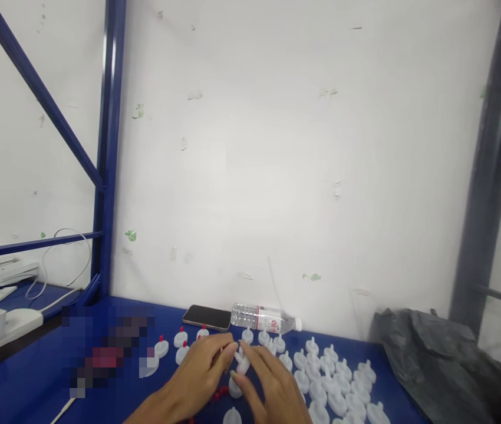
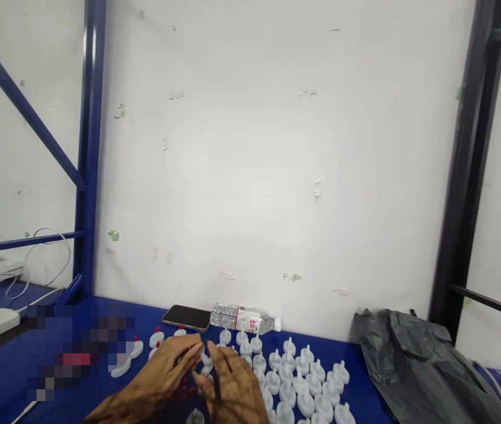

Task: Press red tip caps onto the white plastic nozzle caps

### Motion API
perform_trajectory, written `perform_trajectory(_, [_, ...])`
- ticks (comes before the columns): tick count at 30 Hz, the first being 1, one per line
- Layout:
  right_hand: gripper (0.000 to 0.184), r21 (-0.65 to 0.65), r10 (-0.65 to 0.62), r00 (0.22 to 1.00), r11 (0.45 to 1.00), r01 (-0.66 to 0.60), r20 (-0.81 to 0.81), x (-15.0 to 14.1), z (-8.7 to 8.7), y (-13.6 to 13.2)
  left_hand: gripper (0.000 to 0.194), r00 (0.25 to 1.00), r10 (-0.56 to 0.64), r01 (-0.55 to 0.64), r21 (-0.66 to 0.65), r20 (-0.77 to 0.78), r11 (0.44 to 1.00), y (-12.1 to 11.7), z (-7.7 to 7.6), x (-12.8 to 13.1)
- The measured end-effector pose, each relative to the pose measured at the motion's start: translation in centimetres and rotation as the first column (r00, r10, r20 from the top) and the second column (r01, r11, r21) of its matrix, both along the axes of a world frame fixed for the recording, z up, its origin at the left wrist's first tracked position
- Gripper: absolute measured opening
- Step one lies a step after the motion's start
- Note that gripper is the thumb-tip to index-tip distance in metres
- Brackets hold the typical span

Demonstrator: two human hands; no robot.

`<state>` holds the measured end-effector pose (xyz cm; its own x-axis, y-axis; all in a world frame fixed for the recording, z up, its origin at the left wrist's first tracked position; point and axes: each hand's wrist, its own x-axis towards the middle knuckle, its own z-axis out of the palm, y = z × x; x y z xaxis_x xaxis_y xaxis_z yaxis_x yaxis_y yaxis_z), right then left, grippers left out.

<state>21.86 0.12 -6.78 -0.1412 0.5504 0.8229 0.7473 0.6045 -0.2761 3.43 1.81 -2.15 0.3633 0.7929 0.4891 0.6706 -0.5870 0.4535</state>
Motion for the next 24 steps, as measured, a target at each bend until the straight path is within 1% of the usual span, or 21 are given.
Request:
perform_trajectory(2, [0.046,-0.026,0.027,0.999,0.999,-0.026,0.039,0.3,1.0,-0.5,0.040,0.994,0.090,-0.088,0.039,-0.060,0.995,0.3,1.4,-0.8])
perform_trajectory(3, [0.042,-0.045,0.040,0.998,0.998,-0.038,0.044,0.5,1.4,-0.7,0.039,0.981,0.166,-0.158,0.078,-0.100,0.984,0.5,2.0,-1.2])
perform_trajectory(5, [0.031,-0.079,0.046,0.997,0.996,-0.040,0.069,0.7,1.9,-0.9,0.034,0.956,0.263,-0.248,0.116,-0.131,0.962,1.1,2.7,-2.3])
perform_trajectory(7, [0.025,-0.108,0.060,0.991,0.993,-0.047,0.117,0.9,2.1,-1.0,0.029,0.928,0.334,-0.315,0.130,-0.165,0.940,2.0,3.0,-3.4])
perform_trajectory(11, [0.021,-0.163,0.099,0.976,0.984,-0.067,0.192,0.8,2.3,-1.4,0.025,0.861,0.442,-0.417,0.150,-0.251,0.896,3.2,2.8,-5.2])
perform_trajectory(15, [0.023,-0.207,0.146,0.963,0.973,-0.099,0.226,0.4,2.5,-2.0,0.026,0.825,0.459,-0.438,0.140,-0.330,0.888,3.3,2.8,-6.0])
perform_trajectory(18, [0.023,-0.220,0.118,0.952,0.974,-0.055,0.284,0.4,2.2,-2.2,0.026,0.822,0.436,-0.426,0.114,-0.366,0.898,3.4,2.8,-6.3])
perform_trajectory(21, [0.023,-0.213,0.092,0.936,0.977,-0.019,0.339,0.6,1.7,-2.1,0.029,0.828,0.406,-0.405,0.088,-0.388,0.910,3.9,2.2,-6.5])
perform_trajectory(24, [0.025,-0.215,0.100,0.932,0.976,-0.025,0.348,0.7,1.3,-2.0,0.030,0.836,0.377,-0.381,0.073,-0.398,0.922,4.5,1.4,-6.8])
